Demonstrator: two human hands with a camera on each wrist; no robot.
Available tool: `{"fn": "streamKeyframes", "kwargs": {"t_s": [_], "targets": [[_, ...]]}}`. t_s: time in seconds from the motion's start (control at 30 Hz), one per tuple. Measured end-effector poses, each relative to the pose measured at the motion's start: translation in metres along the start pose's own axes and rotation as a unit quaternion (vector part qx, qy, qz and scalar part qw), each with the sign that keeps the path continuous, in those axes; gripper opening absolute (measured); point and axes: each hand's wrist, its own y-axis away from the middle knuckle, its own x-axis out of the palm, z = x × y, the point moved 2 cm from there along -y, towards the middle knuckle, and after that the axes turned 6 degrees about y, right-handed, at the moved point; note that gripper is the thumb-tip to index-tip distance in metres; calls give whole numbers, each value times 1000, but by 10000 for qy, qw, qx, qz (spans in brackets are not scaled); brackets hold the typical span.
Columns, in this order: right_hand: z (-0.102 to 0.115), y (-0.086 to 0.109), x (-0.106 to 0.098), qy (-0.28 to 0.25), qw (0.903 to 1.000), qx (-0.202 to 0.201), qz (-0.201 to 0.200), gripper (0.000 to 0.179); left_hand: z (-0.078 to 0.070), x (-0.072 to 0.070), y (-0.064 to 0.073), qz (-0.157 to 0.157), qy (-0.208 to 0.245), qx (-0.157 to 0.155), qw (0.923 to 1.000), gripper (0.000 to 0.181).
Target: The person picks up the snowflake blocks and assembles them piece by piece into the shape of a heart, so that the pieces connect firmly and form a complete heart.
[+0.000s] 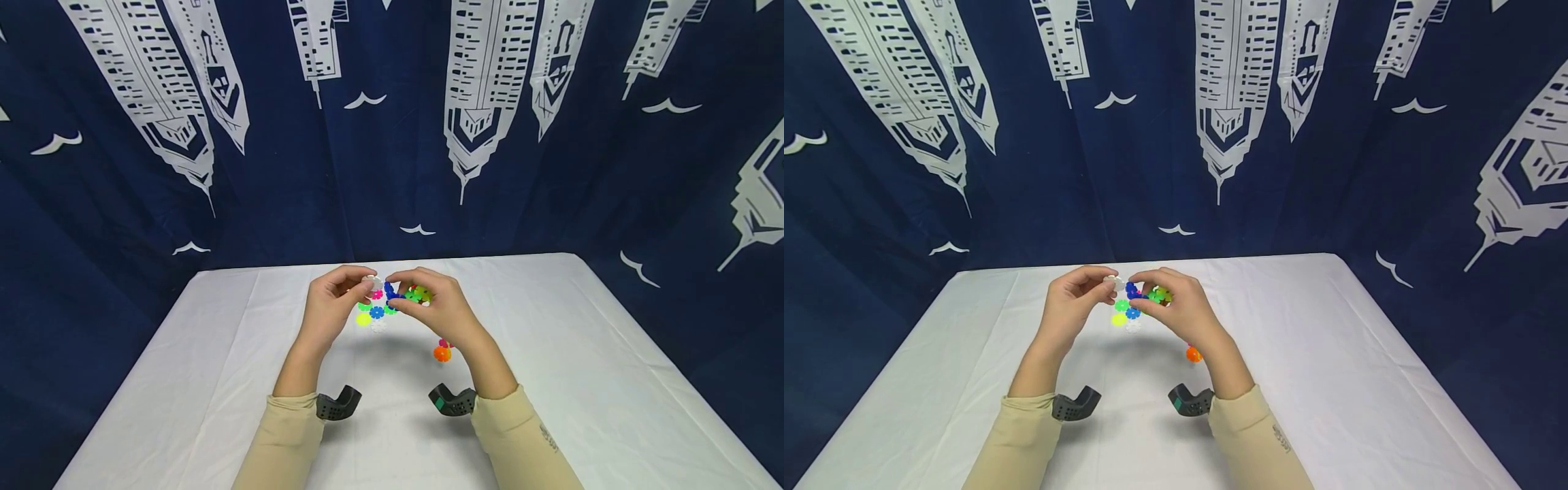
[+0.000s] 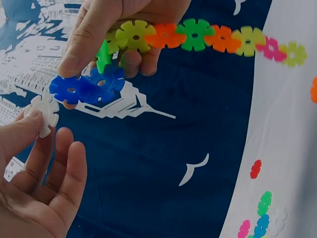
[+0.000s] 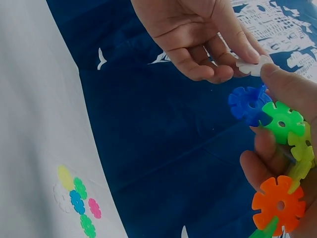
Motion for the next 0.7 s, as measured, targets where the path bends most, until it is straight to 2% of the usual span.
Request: {"fn": "streamKeyframes", "kwargs": {"t_s": [0.1,0.33,0.57,0.7], "targets": [[1,0,0,99,9999,-46,30,35,0,0,0,43,-191,63,9998,17],[0,0,1,191,9997,-121,43,34,-1,1,0,165,-226,299,9992,17],[-1,0,2,46,9996,-259,128,34,-1,3,0,313,-250,582,9975,16],[-1,0,2,-189,9993,-193,265,34,-3,4,1,375,-223,593,9973,16]]}}
